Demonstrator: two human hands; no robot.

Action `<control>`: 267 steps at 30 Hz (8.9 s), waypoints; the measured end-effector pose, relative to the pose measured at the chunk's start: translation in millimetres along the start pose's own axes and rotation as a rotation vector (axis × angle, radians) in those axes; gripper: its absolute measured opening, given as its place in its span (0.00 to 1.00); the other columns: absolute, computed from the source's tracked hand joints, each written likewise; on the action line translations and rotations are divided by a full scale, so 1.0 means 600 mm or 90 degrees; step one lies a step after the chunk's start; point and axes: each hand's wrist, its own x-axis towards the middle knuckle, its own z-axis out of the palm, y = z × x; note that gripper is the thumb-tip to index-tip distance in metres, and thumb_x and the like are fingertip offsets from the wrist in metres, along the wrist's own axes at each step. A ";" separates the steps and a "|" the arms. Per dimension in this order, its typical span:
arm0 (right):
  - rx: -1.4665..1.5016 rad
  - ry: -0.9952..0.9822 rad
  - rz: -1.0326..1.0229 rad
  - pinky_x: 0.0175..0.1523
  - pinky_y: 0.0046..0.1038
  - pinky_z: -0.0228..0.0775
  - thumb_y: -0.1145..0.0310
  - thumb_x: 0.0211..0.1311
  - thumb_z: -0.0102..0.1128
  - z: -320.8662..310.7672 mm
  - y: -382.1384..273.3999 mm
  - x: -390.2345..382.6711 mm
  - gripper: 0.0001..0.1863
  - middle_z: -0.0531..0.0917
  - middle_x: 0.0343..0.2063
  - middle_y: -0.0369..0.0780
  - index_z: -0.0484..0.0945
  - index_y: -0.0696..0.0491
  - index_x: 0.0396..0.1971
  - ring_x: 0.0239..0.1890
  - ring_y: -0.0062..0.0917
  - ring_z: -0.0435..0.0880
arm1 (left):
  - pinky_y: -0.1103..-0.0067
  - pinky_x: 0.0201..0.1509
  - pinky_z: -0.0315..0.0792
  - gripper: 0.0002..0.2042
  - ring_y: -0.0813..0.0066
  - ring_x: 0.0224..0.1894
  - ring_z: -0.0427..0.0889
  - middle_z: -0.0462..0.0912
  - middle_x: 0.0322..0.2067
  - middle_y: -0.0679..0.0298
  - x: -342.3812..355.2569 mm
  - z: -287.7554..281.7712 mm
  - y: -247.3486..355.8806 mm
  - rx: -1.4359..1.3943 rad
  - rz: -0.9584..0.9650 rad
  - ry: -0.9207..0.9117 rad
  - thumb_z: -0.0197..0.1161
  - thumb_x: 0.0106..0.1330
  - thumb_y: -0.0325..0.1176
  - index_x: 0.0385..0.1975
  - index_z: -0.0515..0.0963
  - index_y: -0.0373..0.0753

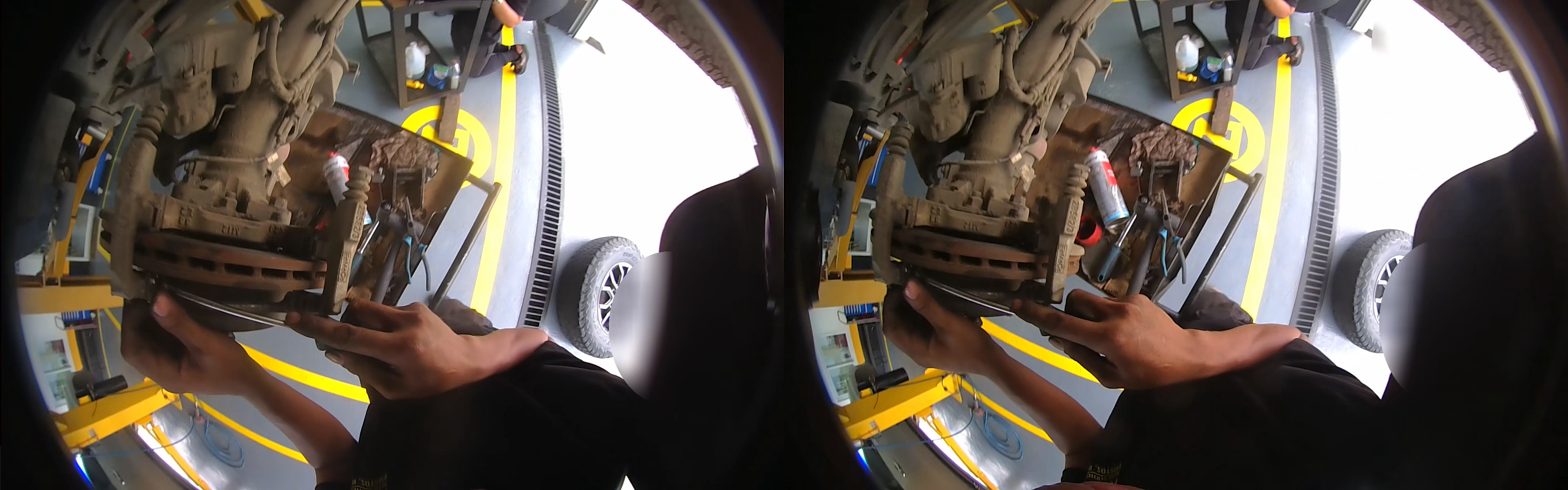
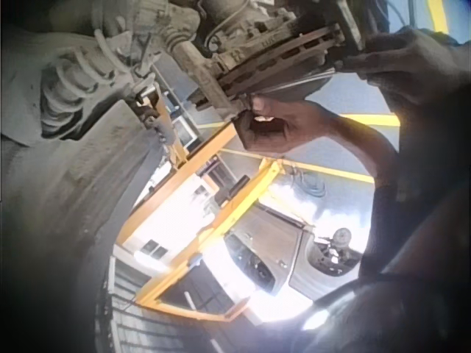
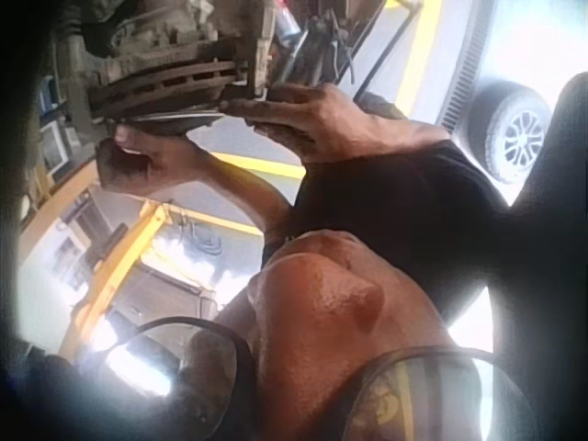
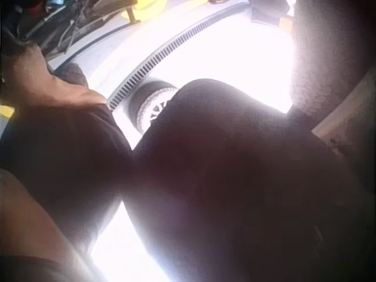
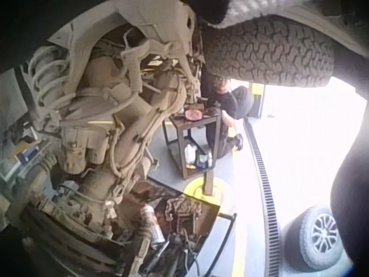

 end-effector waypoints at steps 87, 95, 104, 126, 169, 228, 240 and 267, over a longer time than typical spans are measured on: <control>-0.056 0.041 0.022 0.38 0.28 0.76 0.79 0.62 0.67 -0.021 -0.031 0.016 0.26 0.86 0.35 0.45 0.80 0.58 0.62 0.30 0.26 0.83 | 0.73 0.46 0.76 0.10 0.69 0.43 0.82 0.81 0.41 0.59 0.001 0.022 0.001 -0.162 -0.036 0.058 0.71 0.63 0.27 0.39 0.77 0.34; -0.076 0.012 0.024 0.44 0.28 0.77 0.79 0.60 0.67 -0.014 -0.022 0.015 0.26 0.87 0.38 0.47 0.79 0.61 0.61 0.36 0.29 0.86 | 0.77 0.44 0.74 0.11 0.71 0.40 0.81 0.83 0.41 0.59 0.002 0.019 0.005 -0.238 -0.093 0.079 0.72 0.61 0.25 0.39 0.76 0.34; 0.009 0.035 0.127 0.45 0.26 0.77 0.77 0.63 0.67 -0.002 -0.036 0.015 0.24 0.87 0.41 0.47 0.80 0.62 0.60 0.40 0.28 0.87 | 0.77 0.43 0.76 0.16 0.69 0.41 0.83 0.84 0.43 0.57 -0.004 0.013 -0.019 -0.189 -0.005 0.132 0.75 0.65 0.32 0.47 0.80 0.30; 0.105 -0.039 0.022 0.42 0.36 0.81 0.77 0.64 0.64 -0.011 0.005 0.026 0.34 0.85 0.36 0.45 0.70 0.54 0.71 0.36 0.36 0.87 | 0.67 0.59 0.83 0.23 0.57 0.58 0.84 0.80 0.58 0.49 -0.011 0.001 -0.025 -0.003 -0.046 -0.074 0.61 0.77 0.37 0.66 0.74 0.31; -0.246 0.163 -0.077 0.37 0.28 0.78 0.65 0.68 0.63 0.030 0.015 -0.010 0.24 0.87 0.31 0.47 0.79 0.69 0.57 0.30 0.28 0.87 | 0.68 0.54 0.78 0.23 0.57 0.49 0.86 0.86 0.48 0.52 0.001 -0.012 -0.003 -0.225 -0.087 -0.013 0.67 0.59 0.24 0.56 0.78 0.31; -0.093 0.114 -0.064 0.27 0.26 0.68 0.79 0.56 0.69 0.006 0.002 0.005 0.30 0.78 0.23 0.41 0.78 0.63 0.62 0.20 0.23 0.76 | 0.74 0.54 0.75 0.09 0.66 0.52 0.80 0.78 0.49 0.55 -0.016 0.013 0.001 -0.126 -0.038 0.096 0.67 0.71 0.24 0.48 0.78 0.30; -0.192 0.105 -0.065 0.31 0.27 0.76 0.82 0.55 0.69 -0.002 -0.019 0.007 0.32 0.81 0.26 0.44 0.78 0.60 0.63 0.23 0.28 0.83 | 0.71 0.60 0.75 0.09 0.64 0.52 0.82 0.82 0.50 0.50 -0.011 0.015 0.005 -0.215 -0.047 0.086 0.66 0.71 0.23 0.47 0.75 0.29; -0.195 0.104 -0.100 0.26 0.28 0.72 0.81 0.49 0.75 -0.044 -0.058 0.028 0.34 0.79 0.24 0.39 0.82 0.53 0.62 0.21 0.23 0.80 | 0.78 0.53 0.77 0.23 0.69 0.48 0.85 0.86 0.49 0.56 0.008 -0.021 -0.002 -0.167 -0.137 -0.031 0.68 0.71 0.28 0.65 0.75 0.30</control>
